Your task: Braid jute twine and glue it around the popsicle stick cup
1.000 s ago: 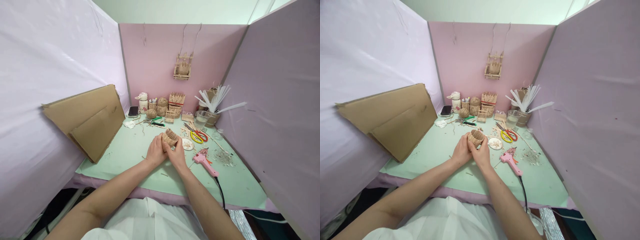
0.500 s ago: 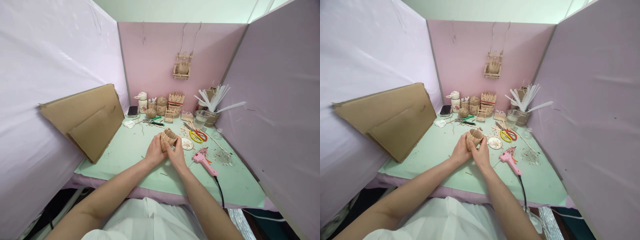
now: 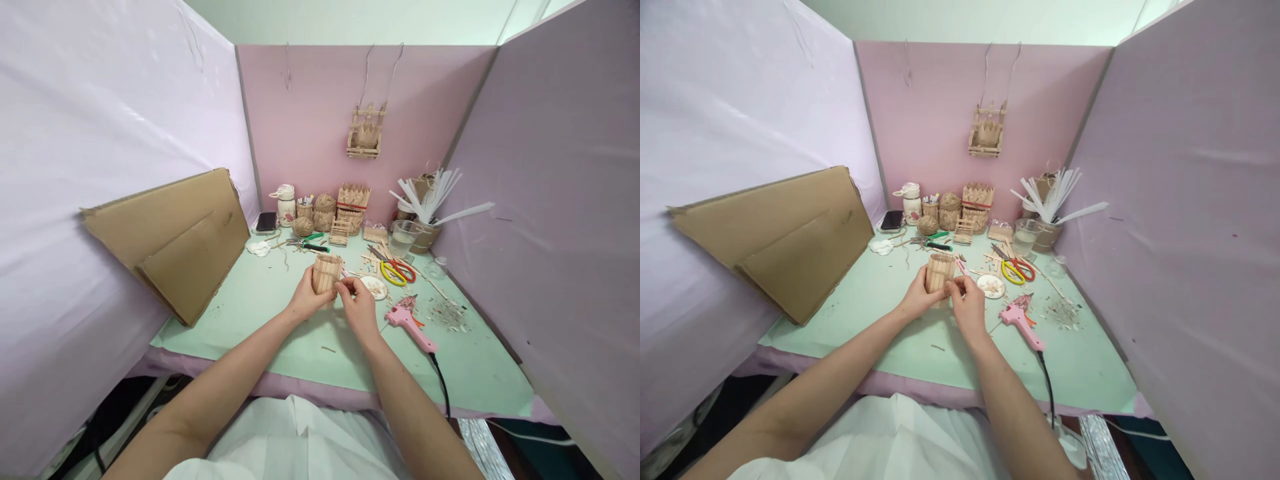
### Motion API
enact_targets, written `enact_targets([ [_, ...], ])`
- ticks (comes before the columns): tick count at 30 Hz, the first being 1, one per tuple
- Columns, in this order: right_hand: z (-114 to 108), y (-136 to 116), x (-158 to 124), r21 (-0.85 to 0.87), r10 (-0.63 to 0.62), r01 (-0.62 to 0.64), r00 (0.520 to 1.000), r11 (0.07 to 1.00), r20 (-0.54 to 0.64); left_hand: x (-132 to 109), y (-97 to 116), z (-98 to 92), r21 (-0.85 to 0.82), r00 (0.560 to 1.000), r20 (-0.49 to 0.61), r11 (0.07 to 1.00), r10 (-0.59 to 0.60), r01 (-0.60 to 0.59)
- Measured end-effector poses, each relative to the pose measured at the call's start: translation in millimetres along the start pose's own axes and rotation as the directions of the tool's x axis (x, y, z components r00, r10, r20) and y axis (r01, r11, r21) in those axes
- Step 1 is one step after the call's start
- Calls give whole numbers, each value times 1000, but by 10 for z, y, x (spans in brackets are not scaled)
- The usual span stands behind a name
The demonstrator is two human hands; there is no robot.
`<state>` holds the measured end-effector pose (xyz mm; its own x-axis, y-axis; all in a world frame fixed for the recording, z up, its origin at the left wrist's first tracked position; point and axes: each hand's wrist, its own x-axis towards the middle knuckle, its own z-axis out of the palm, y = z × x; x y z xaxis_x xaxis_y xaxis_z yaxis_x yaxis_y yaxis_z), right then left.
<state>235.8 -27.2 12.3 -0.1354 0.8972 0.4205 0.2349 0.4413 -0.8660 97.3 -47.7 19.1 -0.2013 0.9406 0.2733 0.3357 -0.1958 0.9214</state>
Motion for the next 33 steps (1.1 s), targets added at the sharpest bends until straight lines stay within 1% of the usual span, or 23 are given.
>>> enact_targets([
  [2,-24,-19,5,-4,-30,30,1000,1000,9,2,-10,-4,6,1000,3,1000,1,-1],
  [7,-55,-53,12,31,-80,82,994,996,-75,26,-58,-7,8,1000,-7,1000,-15,15],
  [12,-86,-69,39,94,-35,47,992,994,-120,29,-53,-15,4,1000,-1,1000,-24,24],
  [16,-114,-35,75,142,51,-31,988,989,-147,27,-49,-21,-39,999,26,999,-29,30],
  [18,-126,-5,93,164,83,-59,986,985,-144,30,-61,-21,-81,999,47,996,-22,26],
  [24,-145,66,122,181,87,-66,990,981,-113,28,-78,-30,-185,992,124,982,-21,44],
  [30,-148,78,134,312,171,-139,982,940,-77,-2,-37,-49,-252,970,238,962,-44,106],
  [33,-150,70,134,344,195,-169,980,923,-42,-5,-41,-58,-290,958,284,948,-47,133],
])
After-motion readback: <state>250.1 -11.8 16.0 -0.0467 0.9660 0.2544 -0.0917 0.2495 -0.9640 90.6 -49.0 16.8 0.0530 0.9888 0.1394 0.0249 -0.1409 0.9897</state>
